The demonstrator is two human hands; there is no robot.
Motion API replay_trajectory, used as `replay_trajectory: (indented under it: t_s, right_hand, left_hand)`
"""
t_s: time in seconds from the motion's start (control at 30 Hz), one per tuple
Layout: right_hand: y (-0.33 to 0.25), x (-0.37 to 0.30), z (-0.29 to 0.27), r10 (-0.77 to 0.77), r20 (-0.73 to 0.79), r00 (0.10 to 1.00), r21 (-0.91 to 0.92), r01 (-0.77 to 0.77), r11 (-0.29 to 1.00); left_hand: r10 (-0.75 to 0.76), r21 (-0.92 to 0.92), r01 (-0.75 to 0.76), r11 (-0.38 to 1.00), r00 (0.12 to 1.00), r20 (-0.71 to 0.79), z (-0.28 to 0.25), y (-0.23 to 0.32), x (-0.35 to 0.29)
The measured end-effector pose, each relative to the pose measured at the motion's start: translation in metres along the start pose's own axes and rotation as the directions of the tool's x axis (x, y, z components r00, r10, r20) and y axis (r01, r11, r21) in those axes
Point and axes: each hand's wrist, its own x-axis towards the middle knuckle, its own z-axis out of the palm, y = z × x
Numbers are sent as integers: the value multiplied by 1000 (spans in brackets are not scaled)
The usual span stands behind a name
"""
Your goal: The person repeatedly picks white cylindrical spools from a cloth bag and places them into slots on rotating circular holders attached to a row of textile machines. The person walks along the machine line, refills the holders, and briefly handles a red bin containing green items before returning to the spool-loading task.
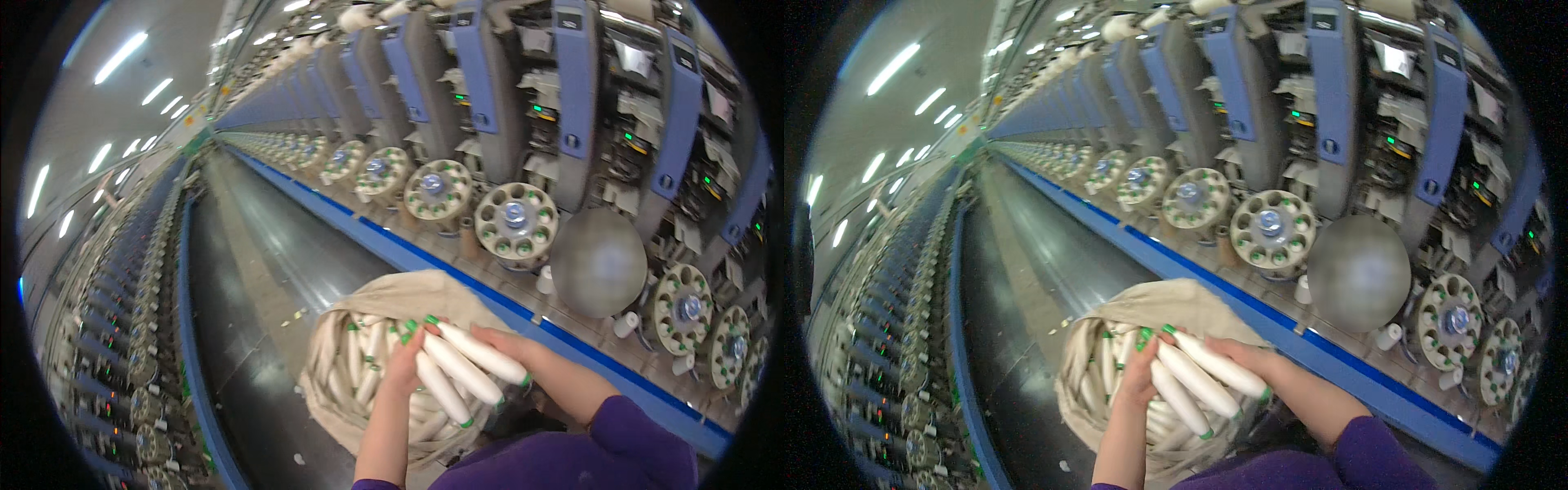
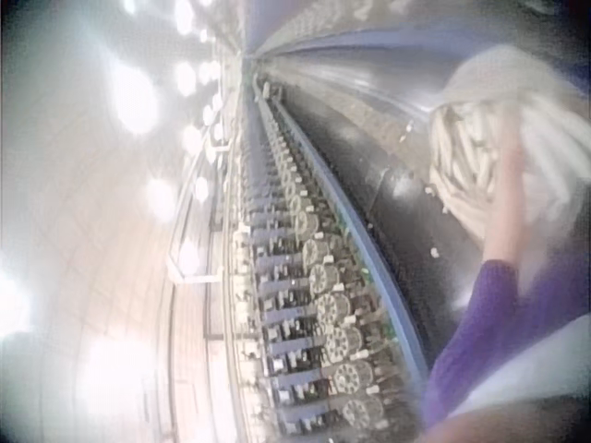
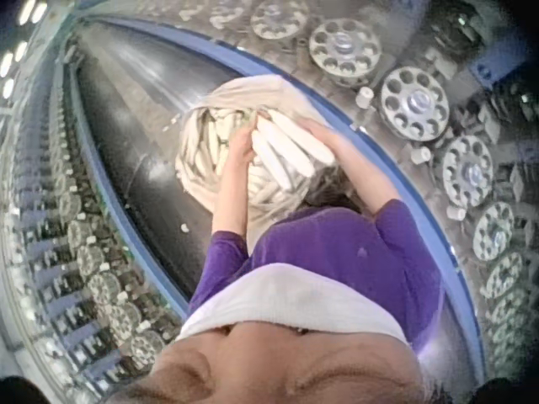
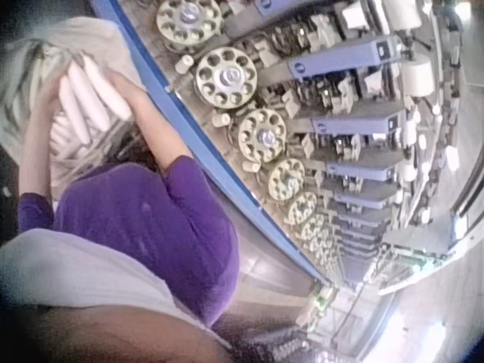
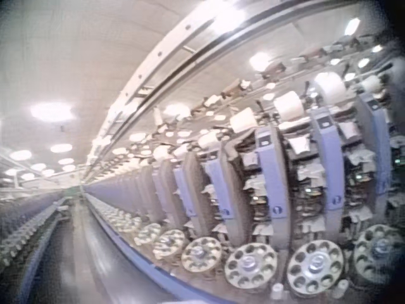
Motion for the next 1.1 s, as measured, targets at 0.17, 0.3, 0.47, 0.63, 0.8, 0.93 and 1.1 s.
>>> replay_trajectory:
  t_s: [0.17,0.3,0.47,0.63,0.8,0.93,1.1]
  right_hand:
    - [-19,-89,-78,-51,340,939,216,-26,976]
    - [-47,-173,-136,-290,-237,927,225,342,912]
    - [-85,-211,-181,-386,-804,452,10,660,751]
    - [-102,-146,-201,-452,-695,558,-575,-55,816]
    - [-90,-122,-238,-642,-614,460,-502,400,767]
    - [-88,-155,-277,-508,-773,380,291,924,247]
    - [-88,-143,-255,-450,-692,564,-282,362,888]
  left_hand:
    - [209,-135,-219,966,974,-85,13,-16,64]
    - [326,-86,-331,940,943,-69,42,-26,114]
    - [363,-41,-361,932,931,42,84,-43,168]
    - [409,104,-419,902,907,105,115,-59,206]
    - [426,143,-435,889,900,90,119,-58,221]
    - [378,103,-383,918,924,65,114,-54,234]
    - [338,69,-349,935,932,131,112,-54,254]
